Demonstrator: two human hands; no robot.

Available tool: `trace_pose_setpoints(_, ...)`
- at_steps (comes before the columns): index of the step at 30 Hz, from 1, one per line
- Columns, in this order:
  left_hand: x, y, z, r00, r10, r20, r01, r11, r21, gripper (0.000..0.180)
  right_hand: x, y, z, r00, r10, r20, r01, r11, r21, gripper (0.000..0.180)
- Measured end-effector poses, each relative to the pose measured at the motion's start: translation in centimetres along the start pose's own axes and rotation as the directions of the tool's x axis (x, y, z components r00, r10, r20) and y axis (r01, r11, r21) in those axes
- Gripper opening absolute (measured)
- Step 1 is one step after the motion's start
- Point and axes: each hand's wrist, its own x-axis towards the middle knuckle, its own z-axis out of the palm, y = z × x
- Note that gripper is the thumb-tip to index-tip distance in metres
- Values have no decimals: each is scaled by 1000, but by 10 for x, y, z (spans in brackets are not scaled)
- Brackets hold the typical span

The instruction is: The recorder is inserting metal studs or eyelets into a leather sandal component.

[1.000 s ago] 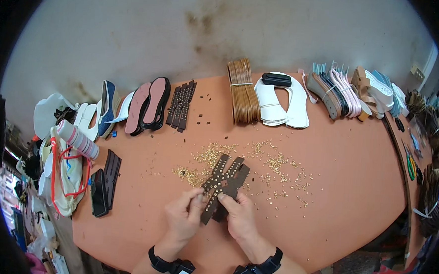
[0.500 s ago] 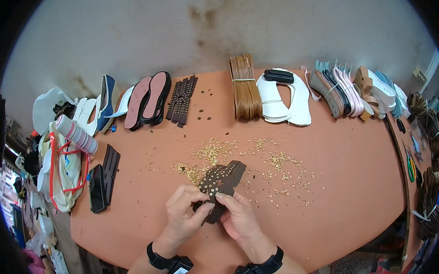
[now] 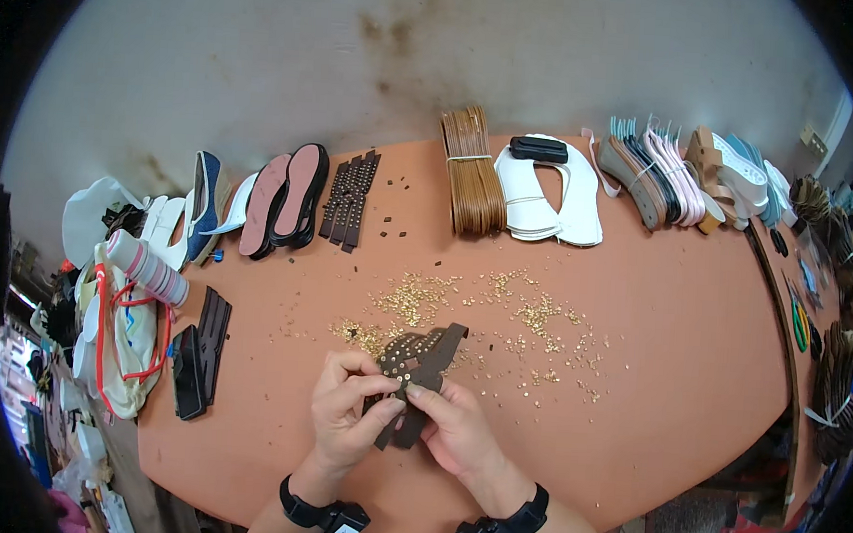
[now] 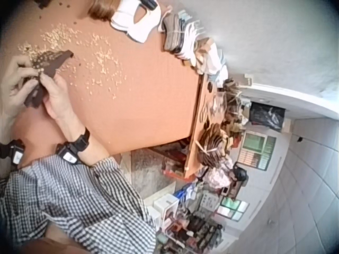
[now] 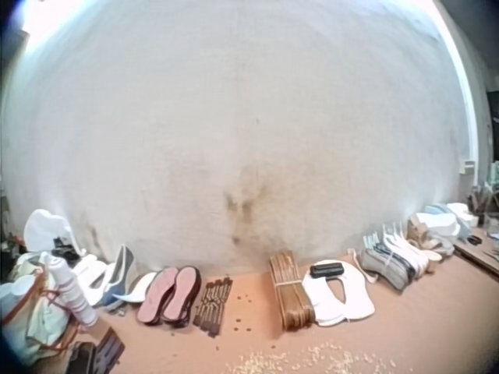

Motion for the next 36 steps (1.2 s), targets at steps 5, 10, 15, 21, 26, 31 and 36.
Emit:
trace_pose_setpoints(5,4,1,1,995,-92,-38,85,985,-148,13,2,2,2,996,-71,-55,64,990,-126,14)
trace_pose_setpoints(10,5,-3,-2,876,-431,-217,302,840,-451,30,0,-3,3,994,-98,-51,88,980,-176,13)
trace_pose_setpoints(15,7,-6,-7,753,-585,302,594,405,-695,36,0,-1,3,995,-75,-58,57,964,-258,15)
trace_pose_setpoints(21,4,-5,-5,761,-589,273,602,483,-636,36,5,4,-6,993,-120,-17,107,935,-339,20)
trace_pose_setpoints(26,3,-1,1,793,-574,205,557,547,-625,33,7,10,-4,975,-216,-54,183,914,-363,20)
trace_pose_setpoints(31,0,-3,4,812,-567,138,527,611,-591,33,6,8,-2,973,-221,-65,181,908,-377,21)
trace_pose_setpoints(36,0,-6,1,837,-531,134,505,655,-562,35,8,4,0,992,-97,-86,83,984,-161,22)
